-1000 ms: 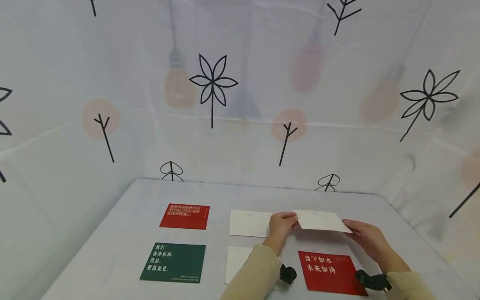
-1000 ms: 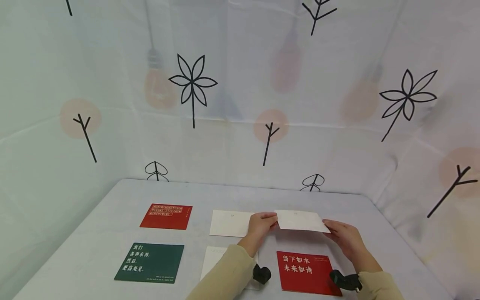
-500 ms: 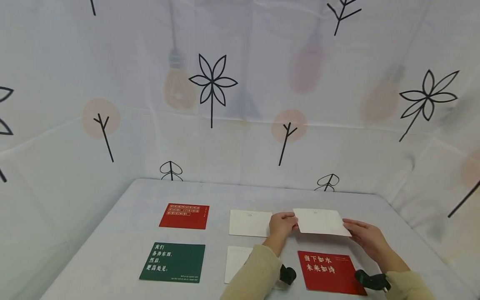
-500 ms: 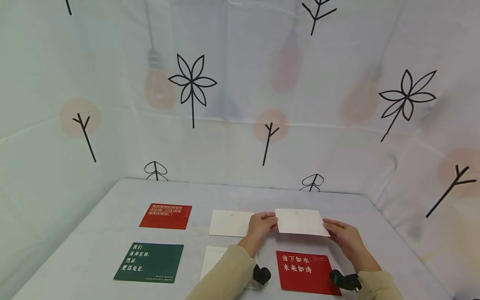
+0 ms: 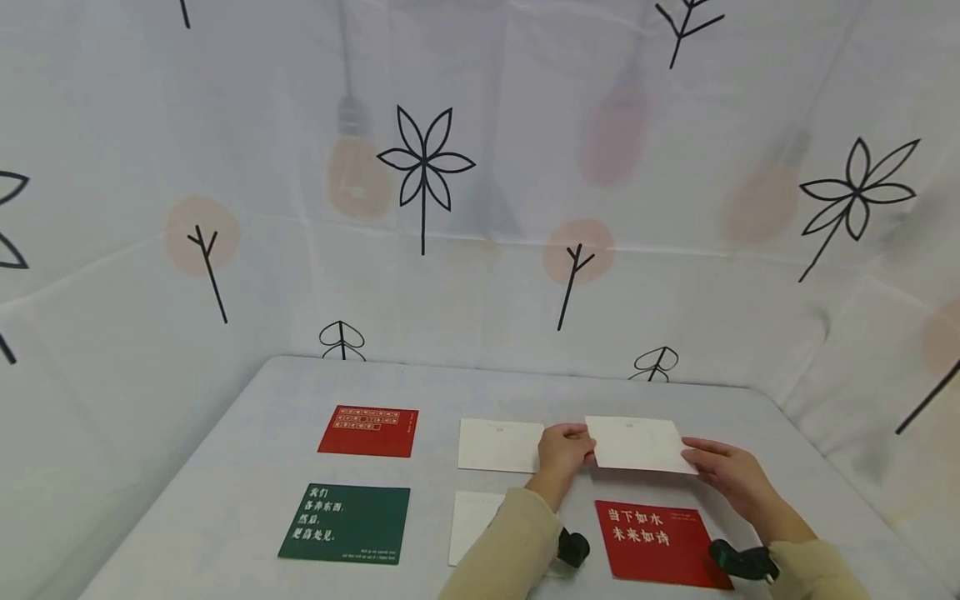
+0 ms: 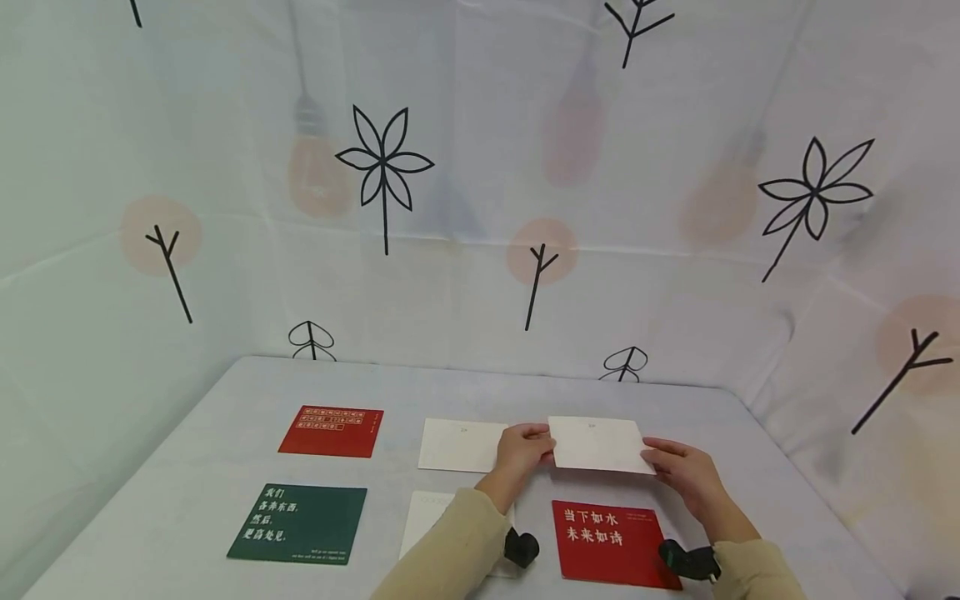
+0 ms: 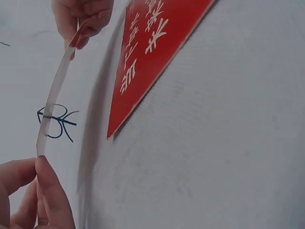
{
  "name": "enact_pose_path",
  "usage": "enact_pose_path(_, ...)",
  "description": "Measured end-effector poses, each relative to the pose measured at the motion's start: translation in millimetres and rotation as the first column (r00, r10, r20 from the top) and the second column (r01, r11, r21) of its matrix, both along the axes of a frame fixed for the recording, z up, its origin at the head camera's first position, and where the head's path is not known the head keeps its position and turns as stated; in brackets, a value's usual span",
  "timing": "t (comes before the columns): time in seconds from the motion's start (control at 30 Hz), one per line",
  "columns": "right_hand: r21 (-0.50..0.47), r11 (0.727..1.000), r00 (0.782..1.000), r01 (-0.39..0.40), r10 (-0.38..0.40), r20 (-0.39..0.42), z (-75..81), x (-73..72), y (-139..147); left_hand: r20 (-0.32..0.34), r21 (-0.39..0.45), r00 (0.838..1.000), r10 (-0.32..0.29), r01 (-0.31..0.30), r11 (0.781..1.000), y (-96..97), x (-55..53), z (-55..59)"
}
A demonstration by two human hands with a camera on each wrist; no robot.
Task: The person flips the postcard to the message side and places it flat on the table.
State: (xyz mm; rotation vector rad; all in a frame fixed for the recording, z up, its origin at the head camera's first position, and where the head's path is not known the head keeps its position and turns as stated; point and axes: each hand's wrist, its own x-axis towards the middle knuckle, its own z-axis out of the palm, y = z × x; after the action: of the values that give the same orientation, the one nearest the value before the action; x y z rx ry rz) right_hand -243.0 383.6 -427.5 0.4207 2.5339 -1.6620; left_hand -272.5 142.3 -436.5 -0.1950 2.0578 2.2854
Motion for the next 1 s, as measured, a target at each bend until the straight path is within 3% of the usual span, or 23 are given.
enact_pose_path(0.23,0.058,0.998,1.000,0.003,-0.003,-0.004,2.6,0.7,-2.9,-0.035,-0.113,0.999,-0.033,0.028,0.993,1.6,-2.4,-3.4)
enact_pose_path(0.57,0.088,0.996,1.000,0.016,-0.017,0.010,-1.8,-3.6,-2.6,-0.015,-0.213,0.999,-0.039,0.035,0.976,2.6,-1.2,-6.9)
enact_pose_path(0.8,0.120,0.993,1.000,0.018,-0.020,0.020,-4.9,-5.9,-1.5,0.025,-0.228,0.998,-0.051,0.055,0.972,1.2,1.9,-3.7)
enact_pose_path(1.0,0.134,0.991,1.000,0.009,-0.012,0.021,-5.0,-7.1,-2.3,0.017,-0.314,0.998,-0.062,0.064,0.947,-0.6,5.9,1.1)
